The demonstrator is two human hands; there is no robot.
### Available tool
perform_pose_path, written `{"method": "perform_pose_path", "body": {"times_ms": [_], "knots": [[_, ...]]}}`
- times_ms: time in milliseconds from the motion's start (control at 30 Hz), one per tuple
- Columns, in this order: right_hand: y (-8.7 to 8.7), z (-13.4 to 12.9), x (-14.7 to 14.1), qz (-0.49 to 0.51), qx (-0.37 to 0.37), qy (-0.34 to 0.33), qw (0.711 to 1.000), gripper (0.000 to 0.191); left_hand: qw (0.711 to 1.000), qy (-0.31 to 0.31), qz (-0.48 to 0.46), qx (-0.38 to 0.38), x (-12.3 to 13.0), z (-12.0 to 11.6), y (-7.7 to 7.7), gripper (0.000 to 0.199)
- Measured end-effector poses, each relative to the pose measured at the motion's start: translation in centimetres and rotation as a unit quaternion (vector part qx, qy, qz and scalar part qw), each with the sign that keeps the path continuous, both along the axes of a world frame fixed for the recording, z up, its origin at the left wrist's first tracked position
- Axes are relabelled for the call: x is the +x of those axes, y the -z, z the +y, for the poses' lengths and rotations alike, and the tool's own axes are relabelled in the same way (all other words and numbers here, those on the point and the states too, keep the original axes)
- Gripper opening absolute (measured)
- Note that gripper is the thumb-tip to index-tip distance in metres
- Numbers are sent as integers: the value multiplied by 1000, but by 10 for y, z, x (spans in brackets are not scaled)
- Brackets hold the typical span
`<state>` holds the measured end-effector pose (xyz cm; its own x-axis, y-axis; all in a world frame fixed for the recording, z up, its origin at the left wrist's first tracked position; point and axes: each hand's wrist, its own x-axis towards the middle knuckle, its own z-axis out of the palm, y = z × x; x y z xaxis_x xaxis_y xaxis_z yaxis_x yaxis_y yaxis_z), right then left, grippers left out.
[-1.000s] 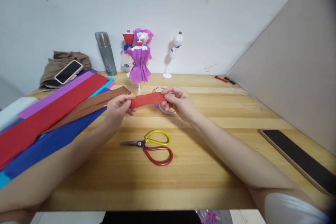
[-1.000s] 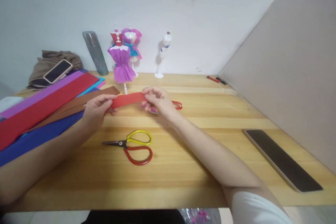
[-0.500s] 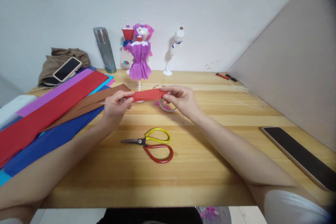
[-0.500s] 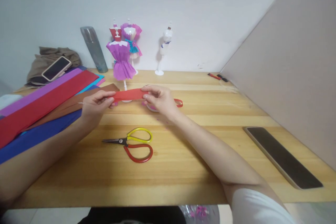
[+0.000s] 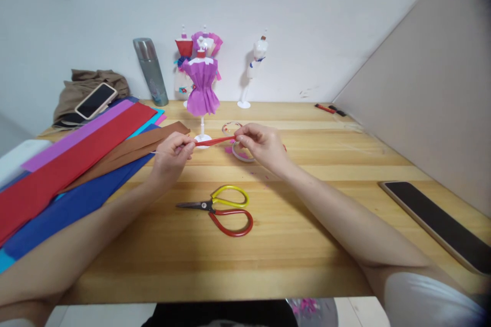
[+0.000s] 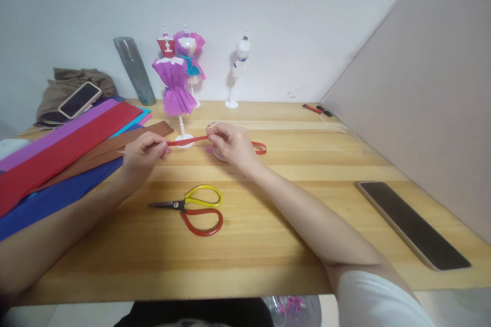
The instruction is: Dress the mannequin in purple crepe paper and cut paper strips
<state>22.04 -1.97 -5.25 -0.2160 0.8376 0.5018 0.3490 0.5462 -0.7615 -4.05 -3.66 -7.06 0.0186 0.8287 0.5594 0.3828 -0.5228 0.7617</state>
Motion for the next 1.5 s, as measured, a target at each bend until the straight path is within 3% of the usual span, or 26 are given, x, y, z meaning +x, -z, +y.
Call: {"method": "perform_pose_path", "body": {"times_ms": [100, 200, 367, 533, 633, 733, 900, 967, 1067, 1167, 1200, 1267, 1400, 1500], "knots": [[-1, 1, 2, -26, 35, -2, 999, 11, 1000, -5, 13, 1, 0, 1, -1, 22], [-1, 4, 4, -16, 26, -16, 999, 11, 997, 9, 9, -74, 0, 1, -4, 24], [-7, 10, 8, 50, -86, -56, 993, 15, 948, 133, -73, -280, 4, -4, -10, 41], [-15, 10, 15, 90, -205, -65, 972, 25, 908, 193, -101, -359, 7, -11, -12, 49], [-20, 8, 18, 87, -241, -82, 963, 27, 904, 201, -78, -368, 6, -9, -14, 52], [-23, 5, 17, 67, -246, -116, 960, 24, 919, 205, -59, -331, 10, -4, -22, 51], [-25, -3, 10, 27, -241, -175, 954, 24, 929, 225, 34, -292, 35, -2, -41, 12], [-25, -5, 7, 16, -228, -180, 957, 24, 928, 219, 47, -296, 46, -3, -45, 10], [-27, -1, 9, 42, -179, -131, 974, 23, 927, 221, 19, -301, 55, -3, -46, 17], [-29, 4, 16, 71, -138, -58, 986, 23, 933, 190, -69, -297, 54, -2, -42, 20], [-29, 3, 18, 52, -142, -62, 987, 23, 934, 171, -101, -296, 52, -1, -41, 23], [-31, -4, 18, -37, -166, -133, 976, 21, 931, 139, -152, -300, 47, 0, -37, 29], [-29, -39, -4, -293, -154, -331, 884, 11, 923, 124, -192, -308, 40, 1, -32, 36], [-24, -65, -23, -412, -70, -335, 845, 24, 918, 131, -204, -315, 39, 1, -28, 38]]}}
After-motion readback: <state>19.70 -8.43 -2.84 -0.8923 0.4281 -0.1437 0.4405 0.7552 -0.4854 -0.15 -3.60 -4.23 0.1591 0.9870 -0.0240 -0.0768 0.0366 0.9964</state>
